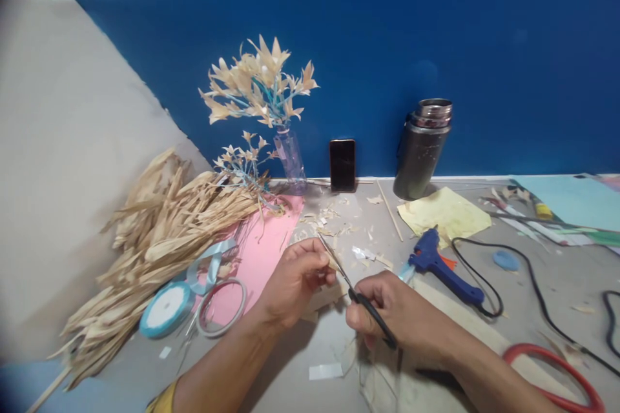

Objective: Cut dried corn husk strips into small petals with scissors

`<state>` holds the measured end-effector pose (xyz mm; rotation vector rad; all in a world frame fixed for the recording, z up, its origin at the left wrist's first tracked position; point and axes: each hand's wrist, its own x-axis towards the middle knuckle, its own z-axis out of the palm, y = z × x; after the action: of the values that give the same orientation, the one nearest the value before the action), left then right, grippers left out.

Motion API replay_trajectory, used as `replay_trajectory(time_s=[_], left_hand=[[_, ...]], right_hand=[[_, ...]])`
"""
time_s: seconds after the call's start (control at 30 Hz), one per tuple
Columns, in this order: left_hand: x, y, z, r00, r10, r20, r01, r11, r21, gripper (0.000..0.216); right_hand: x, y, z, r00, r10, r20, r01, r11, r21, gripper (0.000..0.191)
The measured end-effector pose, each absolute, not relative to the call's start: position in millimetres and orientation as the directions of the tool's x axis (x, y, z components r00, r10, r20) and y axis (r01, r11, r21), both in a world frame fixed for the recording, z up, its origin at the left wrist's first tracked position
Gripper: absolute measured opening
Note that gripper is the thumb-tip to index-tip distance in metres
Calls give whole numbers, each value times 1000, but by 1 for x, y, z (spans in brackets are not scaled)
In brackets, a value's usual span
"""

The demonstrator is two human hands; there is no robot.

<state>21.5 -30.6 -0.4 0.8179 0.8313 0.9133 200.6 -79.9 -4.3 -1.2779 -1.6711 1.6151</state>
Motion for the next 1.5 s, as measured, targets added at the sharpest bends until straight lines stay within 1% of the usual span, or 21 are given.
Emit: replay_trajectory(time_s=[0.17,0.3,0.33,0.4,0.47,0.53,0.57,0.63,0.73,0.83,0.97,1.07,1.17,1.27,1.43,1.5], left_hand=[[21,-30,0,365,894,-259,-335,386,860,14],[19,-29,1,366,895,-256,-342,385,857,15],[19,-29,2,370,893,-258,-348,390,852,16],[19,-29,1,389,880,-271,-373,420,828,19],[20,-29,0,415,860,-297,-414,469,780,23],[23,-31,-4,447,835,-322,-455,522,721,26],[25,-33,-6,462,822,-332,-464,544,699,27],[29,-36,-11,492,801,-342,-461,573,678,26],[33,-40,-15,517,784,-344,-421,583,695,23],[35,-42,-14,534,772,-346,-359,577,734,21],[36,-44,-12,514,792,-328,-330,536,777,17],[37,-45,-12,481,814,-326,-353,520,778,14],[37,-46,-13,472,814,-340,-344,525,779,15],[36,-45,-12,511,789,-342,-302,537,788,16],[32,-42,-9,542,788,-292,-229,473,851,19],[31,-41,-8,551,781,-294,-179,455,872,20]], right_hand=[[199,-81,1,-424,856,-297,327,-161,-931,31],[198,-81,0,-416,845,-335,327,-205,-922,35],[197,-81,-1,-410,846,-342,293,-233,-927,38],[195,-80,-5,-371,862,-345,166,-304,-938,40],[192,-79,-9,-286,905,-314,3,-327,-945,36],[190,-78,-10,-171,949,-264,-144,-289,-946,31],[189,-78,-10,-117,963,-242,-194,-261,-946,32],[188,-78,-8,-35,975,-218,-245,-220,-944,36],[189,-77,-6,22,983,-184,-233,-174,-957,36],[193,-76,-7,35,986,-161,-185,-152,-971,33],[197,-76,-10,5,986,-166,-180,-163,-970,32],[197,-77,-9,-9,986,-167,-204,-165,-965,34],[196,-77,-8,6,985,-171,-180,-167,-969,34],[196,-77,-6,39,985,-171,-146,-164,-976,33],[198,-78,-4,-30,975,-221,-134,-223,-966,32],[199,-78,-4,-28,975,-222,-118,-224,-968,32]])
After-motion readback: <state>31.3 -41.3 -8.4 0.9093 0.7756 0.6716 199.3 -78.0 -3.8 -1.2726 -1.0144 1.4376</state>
